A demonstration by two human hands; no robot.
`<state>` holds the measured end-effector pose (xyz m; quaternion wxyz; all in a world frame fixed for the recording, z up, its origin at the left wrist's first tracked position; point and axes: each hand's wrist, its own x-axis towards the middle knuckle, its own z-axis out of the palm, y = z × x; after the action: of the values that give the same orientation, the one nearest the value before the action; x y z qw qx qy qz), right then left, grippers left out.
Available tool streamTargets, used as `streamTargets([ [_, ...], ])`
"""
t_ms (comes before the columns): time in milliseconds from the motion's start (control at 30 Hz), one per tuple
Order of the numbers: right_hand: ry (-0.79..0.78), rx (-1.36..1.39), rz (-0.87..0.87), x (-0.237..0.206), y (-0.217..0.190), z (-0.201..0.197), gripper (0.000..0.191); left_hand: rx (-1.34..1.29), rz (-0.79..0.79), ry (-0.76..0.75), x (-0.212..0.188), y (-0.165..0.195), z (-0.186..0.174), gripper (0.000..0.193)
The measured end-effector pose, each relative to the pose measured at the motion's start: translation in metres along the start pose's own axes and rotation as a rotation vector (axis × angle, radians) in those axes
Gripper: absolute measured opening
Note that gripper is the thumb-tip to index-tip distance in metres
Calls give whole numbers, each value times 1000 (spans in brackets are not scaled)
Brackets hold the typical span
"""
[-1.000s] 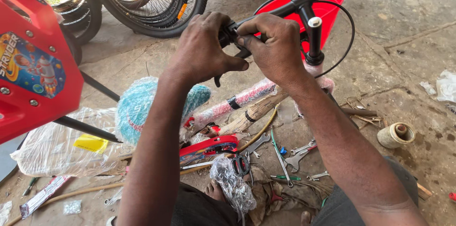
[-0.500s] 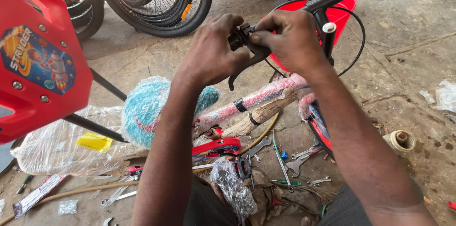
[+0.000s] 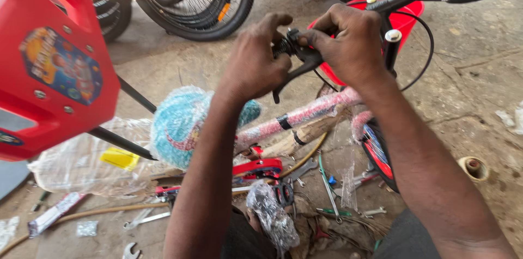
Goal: The person is assembling a red children's bicycle, focusing on the handlebar area. They use a screwdriver to tighten the brake lever and gear shifter on the left handlebar, then move to the right handlebar to secure the grip and brake lever. The person also adjusts the brake cable tension and tightens the stem bolts.
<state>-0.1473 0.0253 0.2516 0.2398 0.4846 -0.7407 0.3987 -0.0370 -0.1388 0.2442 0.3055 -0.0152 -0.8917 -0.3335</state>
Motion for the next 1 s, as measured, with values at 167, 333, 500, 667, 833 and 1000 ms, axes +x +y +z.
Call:
streamTargets([
  [167,70,-34,-90,-25,9,-13,19,-43,17,98,-4,-4,9,43],
  [333,-65,594,475,-200,18,14,12,-295,65,388,-8,-20,15,26],
  [500,-799,301,1386,-387,-11,108,29,-1000,-69,749,-57,-28,27,14],
  [667,-830,710,1430,-415,-13,126,27,-1517,-408,840,-141,-26,52,24],
  [833,-349,1099,1344,-340,-14,64,19,-1647,-584,772,-184,-20,96,53],
  [1000,-301,652,695,-241,-29,1,18,-1888,-496,621,-180,-6,128,61],
])
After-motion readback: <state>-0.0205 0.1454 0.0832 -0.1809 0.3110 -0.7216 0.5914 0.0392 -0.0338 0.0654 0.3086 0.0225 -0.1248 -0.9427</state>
